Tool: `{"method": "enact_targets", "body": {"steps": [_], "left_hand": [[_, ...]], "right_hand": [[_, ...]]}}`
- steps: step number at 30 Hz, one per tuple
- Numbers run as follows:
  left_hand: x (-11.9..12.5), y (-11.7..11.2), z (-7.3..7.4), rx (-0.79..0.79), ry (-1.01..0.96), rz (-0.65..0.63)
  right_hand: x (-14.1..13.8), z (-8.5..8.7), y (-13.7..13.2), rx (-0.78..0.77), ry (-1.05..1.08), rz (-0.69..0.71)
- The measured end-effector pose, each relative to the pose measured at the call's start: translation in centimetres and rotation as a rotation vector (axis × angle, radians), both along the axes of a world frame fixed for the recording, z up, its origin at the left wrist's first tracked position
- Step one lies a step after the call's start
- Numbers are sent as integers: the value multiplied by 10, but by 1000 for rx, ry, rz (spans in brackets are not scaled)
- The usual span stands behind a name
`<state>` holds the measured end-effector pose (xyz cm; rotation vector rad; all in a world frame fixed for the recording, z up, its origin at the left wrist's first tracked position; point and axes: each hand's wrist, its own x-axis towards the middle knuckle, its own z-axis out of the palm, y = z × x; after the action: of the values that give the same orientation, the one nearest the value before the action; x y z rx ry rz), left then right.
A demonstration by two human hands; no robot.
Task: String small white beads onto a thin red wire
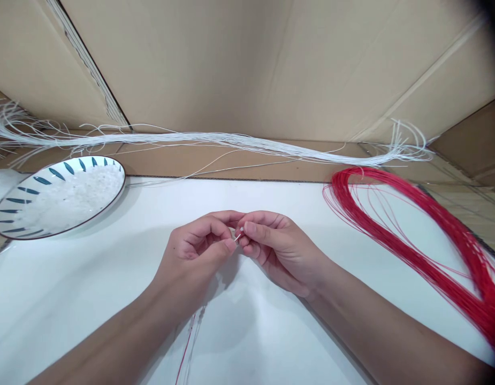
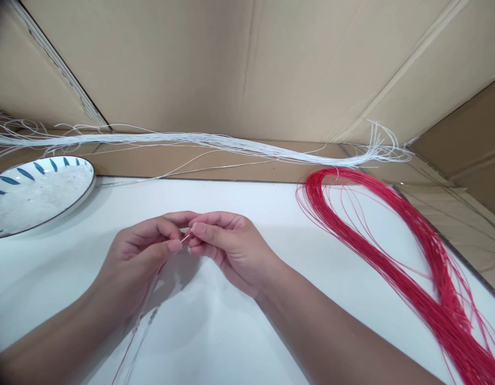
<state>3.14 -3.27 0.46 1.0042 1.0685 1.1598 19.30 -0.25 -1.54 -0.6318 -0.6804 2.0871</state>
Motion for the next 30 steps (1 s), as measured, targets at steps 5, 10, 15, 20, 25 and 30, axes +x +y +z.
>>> {"method": "enact_targets", "body": {"steps": [5, 10, 15, 20, 25, 30], "left_hand": [[-1, 0, -1, 4, -2, -8], [1, 0, 0, 2, 10, 8], [2, -1, 1, -10, -6, 12], [-1, 0, -1, 1, 8, -7], [0, 1, -2, 5, 12, -9], [0, 1, -1, 2, -1, -13]], "right_hand": [[1, 0, 0, -3, -1, -4], [0, 0, 0, 2, -5, -1], [0, -2, 0, 6, -7, 3], [1, -1, 0, 1, -8, -3], [1, 0, 0, 0, -11, -4], [0, 1, 0, -8, -11, -9]]}}
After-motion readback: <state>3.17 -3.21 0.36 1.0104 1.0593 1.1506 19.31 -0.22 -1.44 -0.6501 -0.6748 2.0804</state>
